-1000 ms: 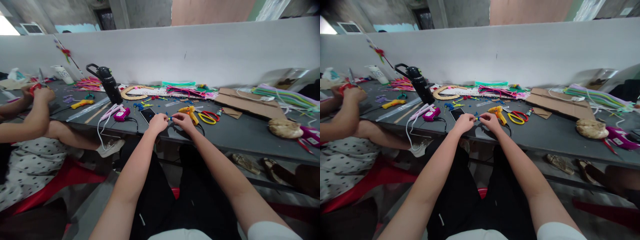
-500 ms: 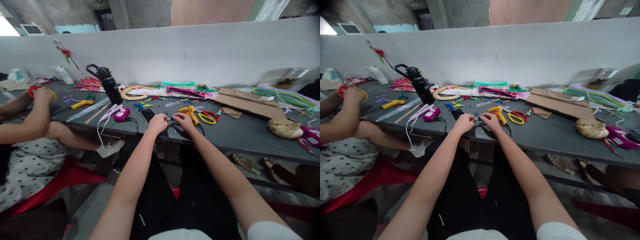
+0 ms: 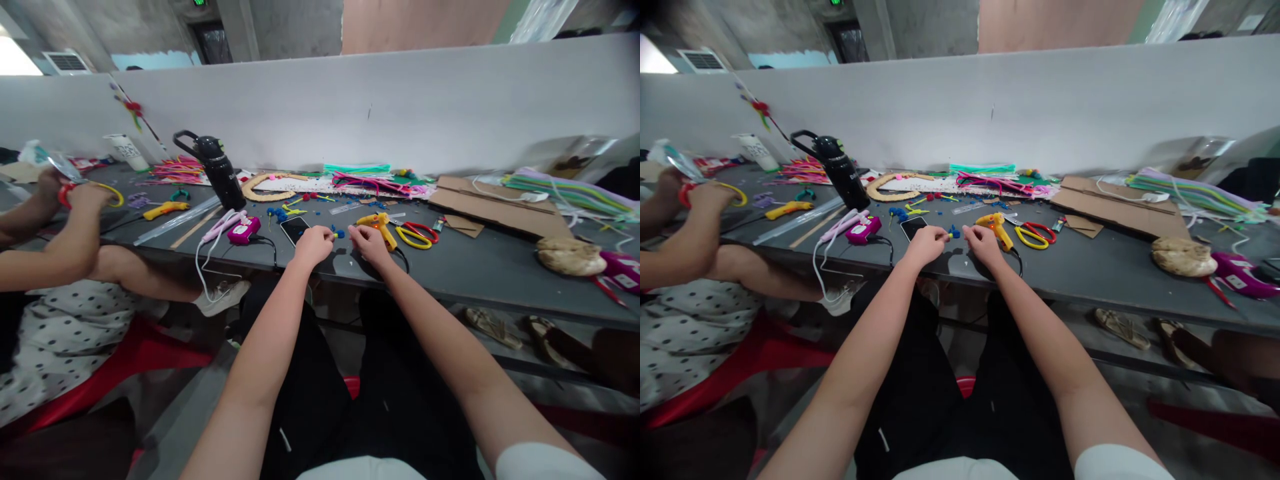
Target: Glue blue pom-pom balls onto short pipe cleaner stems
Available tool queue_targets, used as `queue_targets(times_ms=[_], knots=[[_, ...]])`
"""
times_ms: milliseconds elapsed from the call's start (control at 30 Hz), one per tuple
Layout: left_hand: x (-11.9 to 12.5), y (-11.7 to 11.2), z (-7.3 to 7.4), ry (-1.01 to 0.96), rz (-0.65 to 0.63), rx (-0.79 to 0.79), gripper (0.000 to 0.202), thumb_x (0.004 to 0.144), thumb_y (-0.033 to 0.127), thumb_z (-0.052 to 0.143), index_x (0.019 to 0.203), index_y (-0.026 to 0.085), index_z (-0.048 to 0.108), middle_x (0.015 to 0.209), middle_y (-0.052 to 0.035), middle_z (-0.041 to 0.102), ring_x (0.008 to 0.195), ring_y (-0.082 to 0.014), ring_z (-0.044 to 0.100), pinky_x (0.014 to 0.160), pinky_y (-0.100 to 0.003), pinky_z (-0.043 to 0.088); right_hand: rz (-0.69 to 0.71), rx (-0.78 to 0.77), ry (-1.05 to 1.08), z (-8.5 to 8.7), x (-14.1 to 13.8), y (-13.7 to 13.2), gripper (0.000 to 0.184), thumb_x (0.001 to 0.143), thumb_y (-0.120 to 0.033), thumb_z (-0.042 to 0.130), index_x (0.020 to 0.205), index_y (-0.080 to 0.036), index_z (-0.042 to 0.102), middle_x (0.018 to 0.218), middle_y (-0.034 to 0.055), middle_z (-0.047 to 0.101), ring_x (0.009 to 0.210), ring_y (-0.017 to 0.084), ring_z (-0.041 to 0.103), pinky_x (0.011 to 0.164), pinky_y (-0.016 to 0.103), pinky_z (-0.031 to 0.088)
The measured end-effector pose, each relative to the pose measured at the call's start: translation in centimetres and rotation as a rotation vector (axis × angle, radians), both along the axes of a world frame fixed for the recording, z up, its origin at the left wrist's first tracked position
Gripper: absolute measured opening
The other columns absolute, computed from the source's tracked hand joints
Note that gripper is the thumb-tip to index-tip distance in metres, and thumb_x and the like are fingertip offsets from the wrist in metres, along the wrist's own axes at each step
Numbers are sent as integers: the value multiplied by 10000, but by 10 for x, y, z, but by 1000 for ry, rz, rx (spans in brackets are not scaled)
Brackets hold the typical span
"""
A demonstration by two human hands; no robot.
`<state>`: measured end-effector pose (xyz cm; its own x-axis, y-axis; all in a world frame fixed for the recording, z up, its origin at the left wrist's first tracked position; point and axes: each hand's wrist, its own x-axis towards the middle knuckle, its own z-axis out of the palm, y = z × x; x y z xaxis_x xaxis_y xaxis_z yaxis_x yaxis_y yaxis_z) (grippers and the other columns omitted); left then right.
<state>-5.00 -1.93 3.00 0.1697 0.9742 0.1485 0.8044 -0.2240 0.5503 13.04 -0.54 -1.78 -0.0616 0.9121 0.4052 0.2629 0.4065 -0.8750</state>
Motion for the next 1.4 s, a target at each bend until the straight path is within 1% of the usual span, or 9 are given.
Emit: queue_targets(times_ms=[133, 233, 300, 467, 600, 800, 900, 1133, 1400], knots=[[-2, 2, -1, -42, 20, 31, 200, 837, 273, 548, 845, 203, 735, 854, -102, 711, 798, -208, 617, 755, -297, 438, -19, -14, 29, 1, -1, -1, 434, 790, -613, 606, 757, -180, 586, 589, -11, 549, 541, 126, 487, 541, 257, 401], [-4, 4, 1, -101, 17, 37, 220, 844, 282, 533, 841, 188, 732, 806, -88, 701, 747, -203, 604, 722, -296, 432, -28, -68, -28, 2, -1, -3, 506, 849, -638, 501, 624, -187, 548, 464, -21, 452, 458, 117, 415, 497, 262, 376], [-5, 4, 3, -153, -1, 15, 227, 844, 278, 525, 827, 177, 728, 767, -69, 691, 719, -191, 593, 699, -285, 428, -33, -45, -49, 3, -1, -4, 522, 872, -620, 468, 603, -182, 555, 470, -10, 464, 470, 121, 434, 513, 264, 394], [-8, 7, 2, -268, -60, -33, 226, 858, 279, 500, 778, 168, 680, 656, -22, 638, 656, -164, 572, 666, -262, 423, 31, 0, -14, 2, -1, -2, 364, 814, -474, 589, 977, -157, 663, 819, 49, 670, 653, 151, 579, 630, 272, 480], [-15, 12, -1, -347, -12, -88, 245, 903, 297, 430, 818, 182, 628, 541, 5, 589, 564, -153, 556, 613, -250, 412, -32, 6, -84, -2, 0, 0, 303, 835, -378, 549, 973, -139, 675, 822, 63, 680, 697, 168, 599, 668, 286, 487], [-27, 15, 1, -412, 63, -10, 186, 888, 254, 461, 809, 179, 613, 707, -29, 704, 626, -148, 590, 673, -250, 442, -90, 159, -426, 0, -5, 2, 250, 826, -202, 526, 1014, -138, 677, 941, 102, 699, 799, 196, 622, 788, 320, 489], [-30, 15, 3, -428, 97, 12, 177, 878, 262, 486, 823, 173, 629, 761, -45, 724, 628, -154, 597, 682, -260, 456, -74, 94, -591, 7, -12, 12, 257, 814, -183, 558, 1030, -145, 692, 954, 114, 712, 815, 215, 629, 818, 338, 487], [-47, 19, 3, -544, 118, 32, 178, 861, 261, 495, 813, 148, 624, 732, -68, 724, 487, -114, 506, 529, -228, 407, 19, 17, -647, 10, -39, 45, 236, 803, -183, 604, 995, -180, 742, 964, 92, 736, 854, 219, 651, 814, 312, 486], [-55, 22, 0, -661, 125, 24, 194, 882, 286, 483, 825, 137, 593, 747, -84, 722, 458, -88, 488, 500, -213, 394, 17, -43, -689, 11, -59, 64, 194, 784, -209, 658, 945, -208, 765, 888, 73, 729, 810, 208, 641, 758, 286, 476]])
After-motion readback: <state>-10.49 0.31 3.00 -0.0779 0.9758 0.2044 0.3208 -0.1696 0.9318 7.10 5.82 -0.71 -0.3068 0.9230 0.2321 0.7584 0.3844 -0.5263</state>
